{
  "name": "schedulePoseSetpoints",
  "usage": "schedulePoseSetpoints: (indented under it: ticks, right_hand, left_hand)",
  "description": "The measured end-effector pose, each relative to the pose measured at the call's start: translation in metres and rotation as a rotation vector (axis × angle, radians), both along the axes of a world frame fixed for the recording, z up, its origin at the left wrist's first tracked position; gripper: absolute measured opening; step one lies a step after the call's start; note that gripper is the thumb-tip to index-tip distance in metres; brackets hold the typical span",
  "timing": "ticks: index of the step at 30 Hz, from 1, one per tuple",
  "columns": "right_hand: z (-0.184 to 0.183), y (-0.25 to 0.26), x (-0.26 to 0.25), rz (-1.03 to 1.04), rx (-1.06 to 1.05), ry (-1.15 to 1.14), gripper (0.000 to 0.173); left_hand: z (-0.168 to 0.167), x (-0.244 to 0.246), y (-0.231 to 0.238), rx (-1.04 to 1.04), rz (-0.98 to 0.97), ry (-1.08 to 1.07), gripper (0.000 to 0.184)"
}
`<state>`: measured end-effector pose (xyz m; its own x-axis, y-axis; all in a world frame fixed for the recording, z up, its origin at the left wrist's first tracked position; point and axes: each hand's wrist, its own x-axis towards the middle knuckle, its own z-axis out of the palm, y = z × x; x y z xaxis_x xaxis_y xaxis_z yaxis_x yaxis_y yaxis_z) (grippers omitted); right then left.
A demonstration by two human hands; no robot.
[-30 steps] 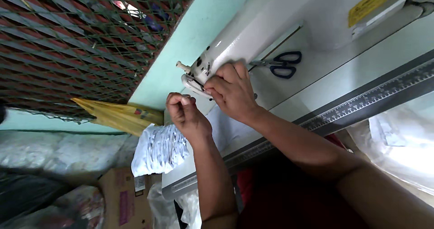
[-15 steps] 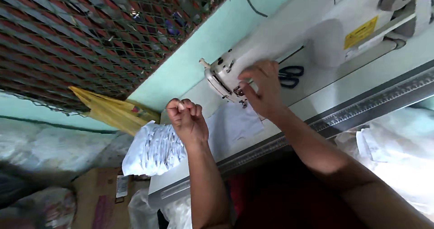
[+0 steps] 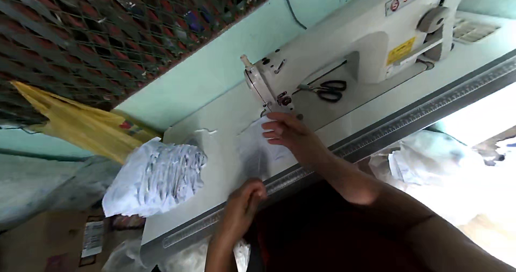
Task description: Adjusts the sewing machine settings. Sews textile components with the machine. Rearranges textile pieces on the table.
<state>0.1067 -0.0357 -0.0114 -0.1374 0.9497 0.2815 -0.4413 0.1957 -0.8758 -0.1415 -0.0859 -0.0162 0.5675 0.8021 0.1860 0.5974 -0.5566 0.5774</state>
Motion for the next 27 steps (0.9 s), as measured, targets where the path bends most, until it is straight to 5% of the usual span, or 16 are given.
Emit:
schedulePoseSetpoints:
  ticks: [2, 4, 8, 11, 13, 15, 19, 23, 27]
  right_hand:
    - [0.003, 0.003, -0.003, 0.053, -0.058, 0.198, 0.037]
    - [-0.001, 0.005, -0.004, -0.07, 0.002, 0.119, 0.027]
    - [-0.031, -0.008, -0.007, -0.44, 0.438, -0.729, 0.022]
    - [-0.052, -0.029, -0.018, -0.322, 0.681, -1.157, 0.02]
    - [-0.049, -0.036, -0.013, -0.218, 0.681, -1.286, 0.019]
    - [-0.037, -0.028, 0.001, -0.291, 0.574, -1.245, 0.022]
    - [0.009, 0.015, 0.026, -0.715, 0.462, -1.063, 0.036]
    - [0.037, 0.054, 0.015, -0.942, 0.496, -1.039, 0.049]
    - [0.041, 0.063, 0.002, -0.97, 0.449, -1.07, 0.043]
  left_hand:
    - [-0.007, -0.003, -0.006, -0.084, -0.069, 0.099, 0.018]
    - [-0.005, -0.003, -0.006, -0.121, -0.03, 0.09, 0.02]
    - [0.017, 0.029, 0.024, -0.168, 0.189, -0.257, 0.046]
    - [0.027, 0.065, 0.058, -0.445, 0.087, -0.737, 0.045]
    - [0.022, 0.089, 0.077, -0.373, 0.109, -0.851, 0.034]
    - [0.008, 0.106, 0.096, -0.191, 0.23, -0.843, 0.017]
    - [-0.012, 0.122, 0.116, 0.007, 0.367, -0.727, 0.018]
    - [-0.006, 0.133, 0.12, -0.115, 0.415, -0.77, 0.014]
    - [-0.009, 0.138, 0.125, -0.32, 0.394, -0.968, 0.013]
